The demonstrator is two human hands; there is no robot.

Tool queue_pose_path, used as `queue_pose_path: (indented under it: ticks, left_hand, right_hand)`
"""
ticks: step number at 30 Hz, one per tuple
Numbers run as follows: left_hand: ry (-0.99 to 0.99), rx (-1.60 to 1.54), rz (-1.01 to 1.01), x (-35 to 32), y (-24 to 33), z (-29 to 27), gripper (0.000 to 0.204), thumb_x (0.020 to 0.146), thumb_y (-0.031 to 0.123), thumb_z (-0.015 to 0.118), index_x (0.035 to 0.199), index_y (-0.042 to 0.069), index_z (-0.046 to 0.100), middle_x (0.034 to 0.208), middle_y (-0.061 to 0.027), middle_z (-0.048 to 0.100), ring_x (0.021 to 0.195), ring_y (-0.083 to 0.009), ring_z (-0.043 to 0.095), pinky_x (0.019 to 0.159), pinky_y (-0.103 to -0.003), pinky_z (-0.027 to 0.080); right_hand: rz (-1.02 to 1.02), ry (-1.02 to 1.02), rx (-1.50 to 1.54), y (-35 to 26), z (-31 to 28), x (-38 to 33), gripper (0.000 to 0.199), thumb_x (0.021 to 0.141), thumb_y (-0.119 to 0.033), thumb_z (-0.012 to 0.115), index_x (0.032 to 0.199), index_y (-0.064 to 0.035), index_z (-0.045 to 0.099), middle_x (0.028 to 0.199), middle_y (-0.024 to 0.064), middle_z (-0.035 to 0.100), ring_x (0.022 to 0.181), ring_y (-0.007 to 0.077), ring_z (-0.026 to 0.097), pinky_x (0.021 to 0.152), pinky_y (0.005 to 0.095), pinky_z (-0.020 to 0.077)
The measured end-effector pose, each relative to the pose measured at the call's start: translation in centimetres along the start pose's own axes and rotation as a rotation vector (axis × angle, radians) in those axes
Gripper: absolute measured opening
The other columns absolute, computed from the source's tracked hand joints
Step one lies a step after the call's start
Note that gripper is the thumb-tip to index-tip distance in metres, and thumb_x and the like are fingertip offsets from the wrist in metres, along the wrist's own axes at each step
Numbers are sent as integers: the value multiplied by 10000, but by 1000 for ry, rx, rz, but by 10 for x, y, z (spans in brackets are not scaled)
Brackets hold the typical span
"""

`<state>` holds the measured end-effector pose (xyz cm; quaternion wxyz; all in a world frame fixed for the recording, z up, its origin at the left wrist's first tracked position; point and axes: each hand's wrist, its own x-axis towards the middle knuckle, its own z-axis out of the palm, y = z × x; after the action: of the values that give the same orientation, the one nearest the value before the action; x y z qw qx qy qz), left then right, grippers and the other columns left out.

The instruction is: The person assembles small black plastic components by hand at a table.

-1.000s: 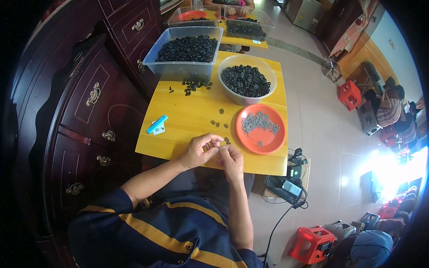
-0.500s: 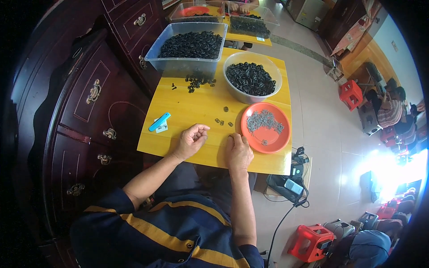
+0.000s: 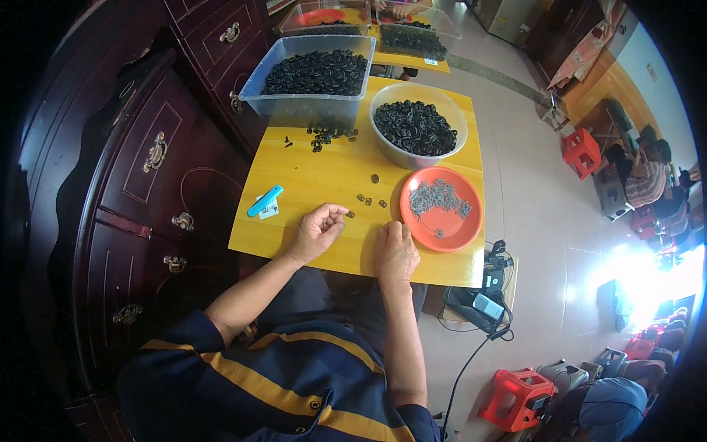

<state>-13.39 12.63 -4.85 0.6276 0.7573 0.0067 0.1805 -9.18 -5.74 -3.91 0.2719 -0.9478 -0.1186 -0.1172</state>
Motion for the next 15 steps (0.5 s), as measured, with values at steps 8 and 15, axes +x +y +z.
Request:
queue_pose_path:
  ticks: [8,15]
  left_hand:
    - [-6,8,-18,1,1,-1,220,856,-59,627,1062,17,624,794,10,625,655,-28,564,619,-193,494]
    - [-25,-49,-56,1,-1,-1,212,873,-34,630,1078,19,622,795,24,615,666,-16,552,632,-190,491]
  right_hand:
    - [-137,124,232,3,-10,-7,118,881,-90,669,930,-47,570,840,117,621,710,300,632,631,410,503]
    - [57,-10,746,-6,-5,-12,84,937,-63,648,935,-23,575,723,6,572,639,71,521,601,243,447]
